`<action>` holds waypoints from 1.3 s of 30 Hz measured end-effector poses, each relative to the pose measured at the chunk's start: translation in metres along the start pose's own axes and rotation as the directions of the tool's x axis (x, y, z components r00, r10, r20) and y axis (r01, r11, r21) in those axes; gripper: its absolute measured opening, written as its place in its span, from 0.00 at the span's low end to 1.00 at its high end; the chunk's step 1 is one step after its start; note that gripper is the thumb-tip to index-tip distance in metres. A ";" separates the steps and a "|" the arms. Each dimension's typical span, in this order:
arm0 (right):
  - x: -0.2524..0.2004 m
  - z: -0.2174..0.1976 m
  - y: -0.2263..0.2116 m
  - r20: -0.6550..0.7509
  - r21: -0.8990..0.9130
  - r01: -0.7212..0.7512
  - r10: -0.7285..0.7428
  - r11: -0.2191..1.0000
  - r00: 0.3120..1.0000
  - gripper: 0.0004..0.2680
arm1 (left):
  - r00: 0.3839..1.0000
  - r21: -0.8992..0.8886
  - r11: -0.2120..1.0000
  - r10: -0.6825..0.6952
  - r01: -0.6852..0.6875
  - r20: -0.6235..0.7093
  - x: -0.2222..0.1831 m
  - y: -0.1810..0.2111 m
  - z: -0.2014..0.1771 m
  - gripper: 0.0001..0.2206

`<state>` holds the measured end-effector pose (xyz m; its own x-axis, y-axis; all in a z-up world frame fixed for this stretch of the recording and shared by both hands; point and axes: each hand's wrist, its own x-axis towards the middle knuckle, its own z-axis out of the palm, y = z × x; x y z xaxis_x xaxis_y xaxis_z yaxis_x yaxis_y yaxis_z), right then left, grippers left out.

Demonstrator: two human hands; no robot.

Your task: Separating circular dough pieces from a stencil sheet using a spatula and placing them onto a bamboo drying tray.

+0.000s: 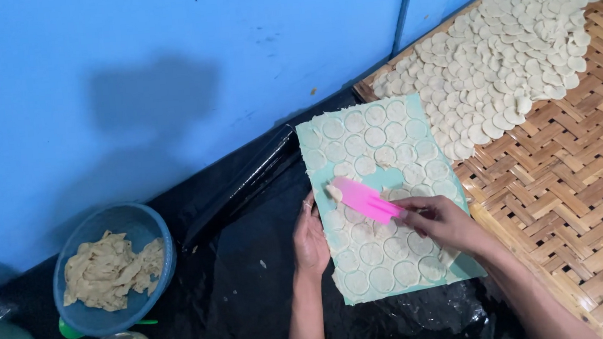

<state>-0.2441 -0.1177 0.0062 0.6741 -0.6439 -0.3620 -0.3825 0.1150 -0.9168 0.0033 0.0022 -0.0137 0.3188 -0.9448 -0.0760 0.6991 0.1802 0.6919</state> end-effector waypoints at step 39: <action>-0.090 -0.172 0.015 -0.828 -0.539 -0.566 -0.273 0.624 0.489 0.15 | 0.980 0.024 0.994 -0.104 0.110 -0.170 0.002 0.002 0.011 0.34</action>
<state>-0.4193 -0.1883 0.0538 -0.0896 -0.9729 0.2131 -0.9608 0.0280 -0.2759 -0.0012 -0.0026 -0.0044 0.3488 -0.8978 -0.2688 0.7144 0.0691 0.6963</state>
